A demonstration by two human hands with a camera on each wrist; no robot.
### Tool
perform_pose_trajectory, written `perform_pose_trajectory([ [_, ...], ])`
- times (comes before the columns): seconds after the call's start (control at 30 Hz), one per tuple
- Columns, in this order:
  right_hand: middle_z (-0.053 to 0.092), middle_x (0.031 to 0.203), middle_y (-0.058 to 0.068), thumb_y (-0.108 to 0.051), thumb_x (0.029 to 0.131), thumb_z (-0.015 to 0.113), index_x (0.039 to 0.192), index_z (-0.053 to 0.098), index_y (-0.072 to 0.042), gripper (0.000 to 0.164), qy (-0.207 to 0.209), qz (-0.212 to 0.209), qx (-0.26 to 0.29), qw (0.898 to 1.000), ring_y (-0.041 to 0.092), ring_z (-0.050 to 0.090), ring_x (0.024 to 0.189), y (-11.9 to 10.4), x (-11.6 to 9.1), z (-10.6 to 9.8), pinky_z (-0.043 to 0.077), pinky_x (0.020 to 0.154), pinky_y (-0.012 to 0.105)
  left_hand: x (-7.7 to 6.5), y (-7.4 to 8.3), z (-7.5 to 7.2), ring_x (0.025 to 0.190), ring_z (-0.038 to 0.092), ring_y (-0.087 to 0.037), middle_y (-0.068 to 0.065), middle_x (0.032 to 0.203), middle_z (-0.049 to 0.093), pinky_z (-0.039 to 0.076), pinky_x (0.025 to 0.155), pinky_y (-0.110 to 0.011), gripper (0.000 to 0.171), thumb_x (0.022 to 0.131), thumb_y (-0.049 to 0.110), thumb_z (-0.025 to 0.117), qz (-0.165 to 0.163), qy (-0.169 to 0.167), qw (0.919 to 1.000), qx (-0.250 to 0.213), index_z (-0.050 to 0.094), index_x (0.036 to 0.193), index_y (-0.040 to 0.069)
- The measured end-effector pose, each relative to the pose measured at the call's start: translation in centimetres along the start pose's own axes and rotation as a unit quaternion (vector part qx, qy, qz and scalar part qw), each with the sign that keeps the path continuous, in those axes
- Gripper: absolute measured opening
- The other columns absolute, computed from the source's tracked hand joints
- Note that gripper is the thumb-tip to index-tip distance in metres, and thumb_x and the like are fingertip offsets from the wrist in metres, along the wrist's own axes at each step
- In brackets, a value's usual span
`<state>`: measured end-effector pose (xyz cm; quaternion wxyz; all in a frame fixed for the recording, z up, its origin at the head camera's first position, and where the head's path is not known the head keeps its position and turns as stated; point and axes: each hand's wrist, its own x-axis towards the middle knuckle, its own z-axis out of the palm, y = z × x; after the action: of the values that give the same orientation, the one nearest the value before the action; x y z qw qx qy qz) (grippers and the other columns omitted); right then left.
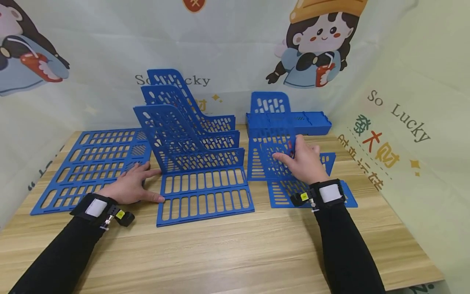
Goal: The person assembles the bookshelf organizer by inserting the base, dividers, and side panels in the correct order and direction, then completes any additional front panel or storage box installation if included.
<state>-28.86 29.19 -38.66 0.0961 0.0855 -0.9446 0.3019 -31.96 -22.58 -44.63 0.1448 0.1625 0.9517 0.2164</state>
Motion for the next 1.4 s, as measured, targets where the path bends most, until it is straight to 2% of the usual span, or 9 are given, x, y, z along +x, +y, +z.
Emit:
perform_pose_trajectory([
  [0.2, 0.044, 0.078, 0.005, -0.032, 0.106, 0.076, 0.104, 0.040, -0.007, 0.044, 0.011, -0.019, -0.014, 1.000, 0.029, 0.047, 0.074, -0.5, 0.1, 1.1, 0.015, 0.093, 0.056, -0.8, 0.9, -0.7, 0.164, -0.002, -0.064, -0.035, 0.180, 0.011, 0.004, 0.123, -0.088, 0.119, 0.076, 0.079, 0.086, 0.002, 0.002, 1.0000, -0.002, 0.046, 0.169, 0.016],
  [0.37, 0.044, 0.078, 0.004, -0.037, 0.106, 0.075, 0.103, 0.041, -0.008, 0.045, -0.008, -0.021, -0.015, 1.000, 0.026, 0.046, 0.073, -0.5, 0.3, 1.4, 0.016, 0.093, 0.055, -1.5, 1.9, -1.3, 0.164, -0.003, -0.064, -0.035, 0.180, 0.009, 0.003, 0.124, -0.087, 0.114, 0.082, 0.069, 0.088, -0.005, -0.003, 1.0000, 0.003, 0.044, 0.169, 0.012],
  [0.47, 0.044, 0.080, 0.005, -0.038, 0.106, 0.075, 0.114, 0.044, -0.006, 0.045, -0.024, -0.033, -0.021, 0.999, 0.027, 0.047, 0.073, -0.5, 0.5, 1.3, 0.018, 0.096, 0.056, -2.1, 2.3, -1.2, 0.164, -0.001, -0.065, -0.037, 0.179, 0.012, 0.004, 0.124, -0.087, 0.110, 0.086, 0.065, 0.087, -0.007, 0.007, 0.9999, 0.013, 0.042, 0.170, 0.011],
  [0.63, 0.064, 0.092, 0.011, -0.028, 0.107, 0.075, 0.134, 0.052, -0.005, 0.043, -0.073, -0.048, -0.035, 0.996, 0.034, 0.063, 0.087, 0.3, -0.2, -0.2, 0.025, 0.101, 0.059, -3.3, 3.4, 0.1, 0.157, 0.035, -0.060, -0.036, 0.167, 0.042, 0.030, 0.124, -0.080, 0.097, 0.088, 0.059, 0.089, 0.038, 0.064, 0.9960, 0.050, 0.055, 0.160, 0.003],
  [0.73, 0.075, 0.105, 0.012, -0.020, 0.107, 0.075, 0.120, 0.060, -0.006, 0.024, -0.092, -0.058, -0.054, 0.993, 0.031, 0.071, 0.096, 0.9, -0.9, -1.5, 0.034, 0.101, 0.057, -3.9, 4.4, 0.6, 0.147, 0.052, -0.054, -0.031, 0.159, 0.053, 0.044, 0.120, -0.071, 0.093, 0.087, 0.056, 0.091, 0.088, 0.054, 0.9933, 0.053, 0.059, 0.154, -0.001],
  [0.9, 0.078, 0.115, 0.014, -0.015, 0.109, 0.071, 0.117, 0.065, -0.008, 0.012, -0.113, -0.058, -0.036, 0.991, 0.031, 0.074, 0.105, 1.1, -1.2, -2.2, 0.058, 0.091, 0.051, -4.4, 4.8, 0.4, 0.156, 0.041, -0.056, -0.029, 0.170, 0.044, 0.037, 0.124, -0.075, 0.104, 0.086, 0.059, 0.090, 0.102, -0.002, 0.9932, 0.056, 0.052, 0.162, 0.002],
  [0.97, 0.078, 0.116, 0.014, -0.015, 0.109, 0.071, 0.117, 0.069, -0.008, 0.011, -0.120, -0.049, -0.024, 0.991, 0.032, 0.074, 0.107, 1.1, -1.2, -2.0, 0.060, 0.091, 0.052, -4.5, 4.5, 0.4, 0.160, 0.035, -0.056, -0.028, 0.174, 0.039, 0.032, 0.125, -0.077, 0.108, 0.084, 0.061, 0.091, 0.101, -0.016, 0.9934, 0.053, 0.049, 0.164, 0.002],
  [1.2, 0.083, 0.114, 0.008, -0.019, 0.110, 0.069, 0.117, 0.080, -0.009, 0.016, -0.154, -0.064, -0.014, 0.986, 0.020, 0.075, 0.101, -0.9, -0.8, 0.1, 0.056, 0.085, 0.035, -4.7, 4.4, 0.5, 0.164, 0.031, -0.051, -0.025, 0.176, 0.036, 0.030, 0.129, -0.074, 0.117, 0.079, 0.063, 0.094, 0.104, -0.035, 0.9920, 0.063, 0.047, 0.164, -0.002],
  [1.4, 0.085, 0.114, 0.010, -0.017, 0.111, 0.067, 0.117, 0.081, -0.008, 0.017, -0.179, -0.085, -0.012, 0.980, 0.017, 0.072, 0.082, -4.4, 0.2, 2.6, 0.042, 0.062, 0.026, -4.7, 4.8, 0.3, 0.161, 0.037, -0.052, -0.027, 0.172, 0.041, 0.034, 0.127, -0.073, 0.121, 0.074, 0.063, 0.097, 0.088, -0.026, 0.9928, 0.076, 0.048, 0.163, -0.003],
])
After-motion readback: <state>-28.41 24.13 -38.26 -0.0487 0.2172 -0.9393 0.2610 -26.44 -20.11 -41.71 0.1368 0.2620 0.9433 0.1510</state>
